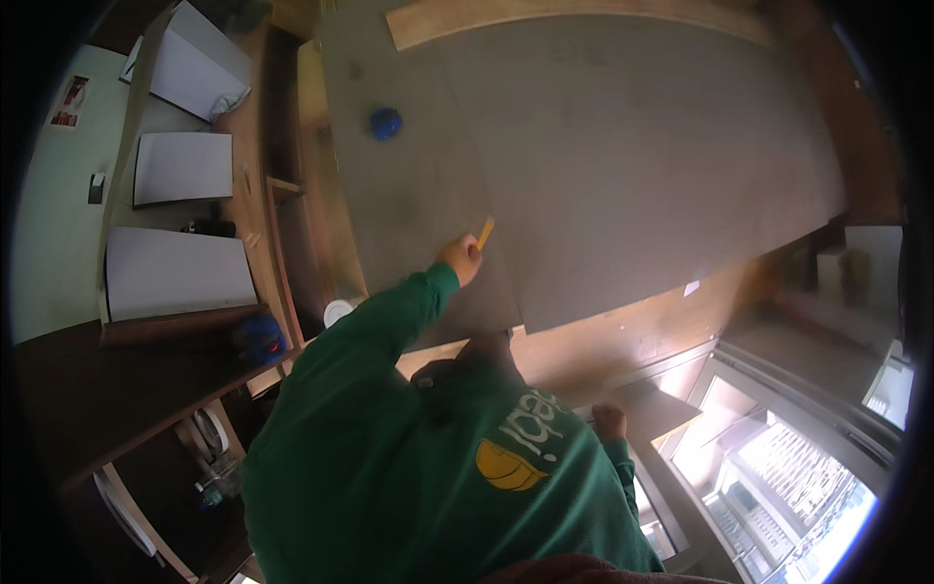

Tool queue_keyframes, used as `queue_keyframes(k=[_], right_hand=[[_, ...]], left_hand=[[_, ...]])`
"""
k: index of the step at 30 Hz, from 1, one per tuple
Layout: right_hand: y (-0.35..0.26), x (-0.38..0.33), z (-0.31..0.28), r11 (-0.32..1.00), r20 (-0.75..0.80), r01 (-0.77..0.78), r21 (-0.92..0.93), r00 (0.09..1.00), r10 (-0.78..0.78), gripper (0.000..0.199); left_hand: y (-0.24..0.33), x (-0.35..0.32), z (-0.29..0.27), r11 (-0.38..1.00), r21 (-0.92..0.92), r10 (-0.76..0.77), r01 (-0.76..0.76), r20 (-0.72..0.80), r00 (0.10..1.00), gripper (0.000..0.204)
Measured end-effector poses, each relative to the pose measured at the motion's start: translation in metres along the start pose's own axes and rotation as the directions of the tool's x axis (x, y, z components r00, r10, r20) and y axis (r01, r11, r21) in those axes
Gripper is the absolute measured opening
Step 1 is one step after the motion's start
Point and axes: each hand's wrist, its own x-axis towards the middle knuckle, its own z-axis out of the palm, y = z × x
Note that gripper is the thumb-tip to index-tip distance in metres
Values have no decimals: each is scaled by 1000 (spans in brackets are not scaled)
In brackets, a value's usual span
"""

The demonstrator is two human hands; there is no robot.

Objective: The person uses a measuring tape to measure a board, marks it with a pencil, aligns a smaller piece of wood on top, and then uses a utility knife to score or cut along the edge of the wood.

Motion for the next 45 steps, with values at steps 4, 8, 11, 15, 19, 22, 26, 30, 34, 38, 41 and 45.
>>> queue_keyframes(k=[4,8,11,15,19,22,26,30,34,38,41,45], right_hand=[[-204,50,-88,729,-277,586,-354,679,-680,31],[-316,51,-129,561,-176,676,-478,552,-815,27],[-301,73,-134,503,174,703,-502,652,-738,7],[-318,39,-171,615,-132,788,-2,610,-782,3],[-362,-48,-278,443,-250,886,138,464,-850,5],[-361,-121,-348,2,-431,983,-186,-80,-899,14],[-319,-151,-405,-336,-270,919,-205,-383,-883,10],[-267,-156,-428,-371,-375,901,-224,-431,-821,15],[-220,-142,-478,-600,-259,800,-10,-582,-771,18],[-180,-126,-509,-839,-310,543,41,-791,-527,25],[-148,-122,-531,-856,-339,512,-76,-820,-461,40],[-95,-133,-562,-731,-315,680,-55,-706,-634,39]], left_hand=[[77,-15,6,756,27,626,-654,262,735,11],[194,-77,-28,775,-21,595,-632,363,717,15],[238,-87,-40,741,-137,659,-658,336,672,16],[262,-105,-55,654,-317,753,-687,186,631,23],[223,-86,-63,578,-729,532,-367,-4,847,46],[184,-69,-50,898,-295,344,-328,1,939,45],[117,-65,-10,971,-70,230,-229,10,973,48],[65,-90,31,965,152,232,-215,-100,968,44],[42,-109,90,969,119,237,-217,-195,952,36],[88,-136,145,962,243,172,-121,-202,964,27],[85,-142,156,908,378,224,-180,-76,972,26],[129,-129,186,967,230,132,-112,-72,989,28]])
